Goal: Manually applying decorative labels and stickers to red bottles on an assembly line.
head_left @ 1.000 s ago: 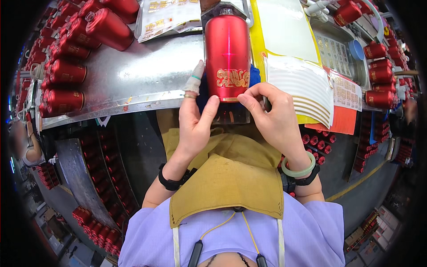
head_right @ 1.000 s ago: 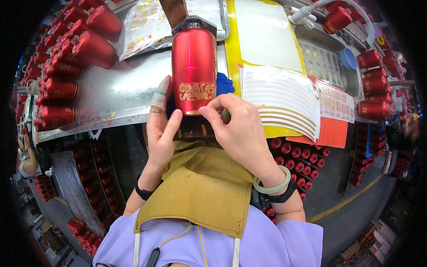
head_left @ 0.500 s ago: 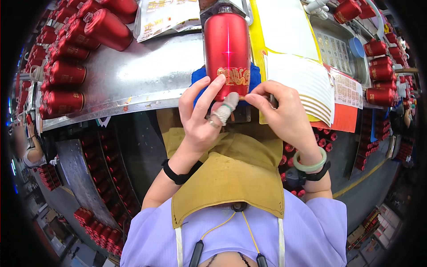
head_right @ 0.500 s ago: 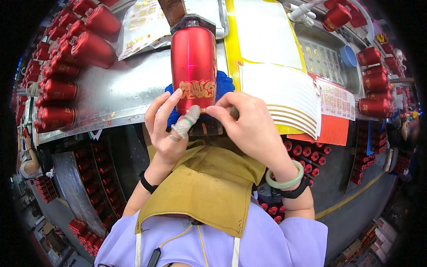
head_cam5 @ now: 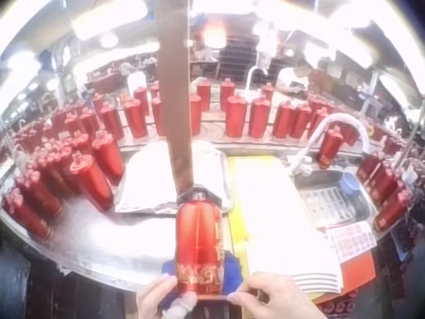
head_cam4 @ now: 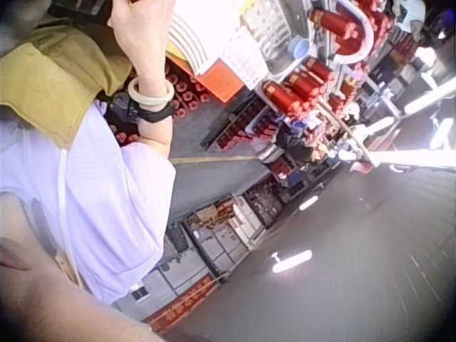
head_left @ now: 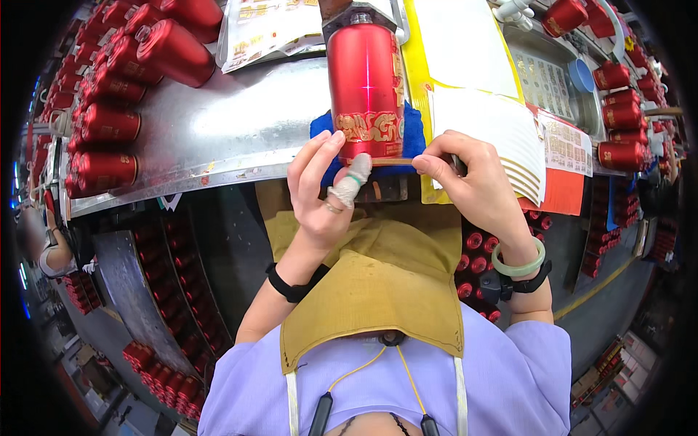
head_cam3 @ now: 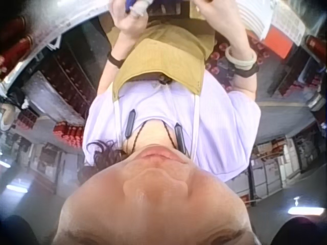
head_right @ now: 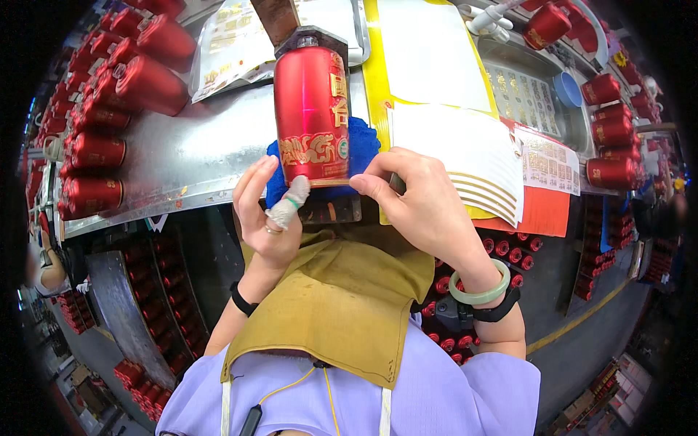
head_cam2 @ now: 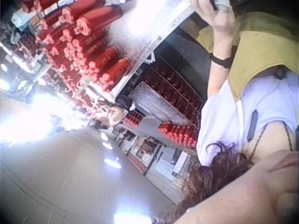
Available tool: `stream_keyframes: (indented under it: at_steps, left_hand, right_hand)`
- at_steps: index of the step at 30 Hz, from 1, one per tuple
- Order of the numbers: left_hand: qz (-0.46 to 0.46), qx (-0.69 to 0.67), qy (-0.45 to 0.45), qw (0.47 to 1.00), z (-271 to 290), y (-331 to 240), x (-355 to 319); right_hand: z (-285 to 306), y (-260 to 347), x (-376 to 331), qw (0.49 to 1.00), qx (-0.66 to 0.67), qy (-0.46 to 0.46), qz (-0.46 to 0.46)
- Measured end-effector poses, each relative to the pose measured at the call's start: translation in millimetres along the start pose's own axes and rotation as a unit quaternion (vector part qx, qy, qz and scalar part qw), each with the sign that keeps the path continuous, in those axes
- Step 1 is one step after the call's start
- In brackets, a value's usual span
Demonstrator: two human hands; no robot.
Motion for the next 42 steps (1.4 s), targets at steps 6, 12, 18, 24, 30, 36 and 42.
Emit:
stream_keyframes:
  at_steps: [6,12,18,24,30,36,42]
  left_hand:
    - [0.037,-0.068,0.031,0.997,0.2,2.4,9.5]
    - [0.120,-0.122,-0.062,0.983,-1.2,12.7,-9.3]
    - [0.005,0.023,-0.011,1.000,-0.1,-1.8,0.2]
    - [0.086,-0.075,0.005,0.993,-2.4,1.7,6.6]
    - [0.133,-0.124,-0.061,0.981,-1.4,11.8,-12.4]
    - [0.059,0.012,-0.032,0.998,-2.6,-5.5,-1.4]
    - [0.035,-0.075,0.002,0.997,-5.6,1.9,6.4]
  right_hand:
    - [-0.6,2.8,-1.8,1.000,0.019,-0.005,0.001]
    - [-2.7,2.8,-1.6,1.000,0.027,-0.008,-0.002]
    - [-1.9,-3.2,1.5,1.000,0.008,-0.006,-0.002]
    - [-3.1,-2.0,1.2,1.000,0.017,-0.005,-0.005]
    - [-5.5,0.8,2.2,1.000,0.023,-0.010,-0.004]
    - [-4.4,-4.7,4.2,1.000,0.021,-0.007,-0.010]
    - [-4.6,-5.6,4.2,0.999,0.025,-0.007,-0.021]
Point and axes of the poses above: each hand's wrist, its own x-axis towards the middle knuckle, its own z-axis out of the back of the hand, y = z × x, the point moved 3 cm from there along x, towards the middle knuckle, and after that the axes turned 14 degrees about -x, right-handed, at the moved point
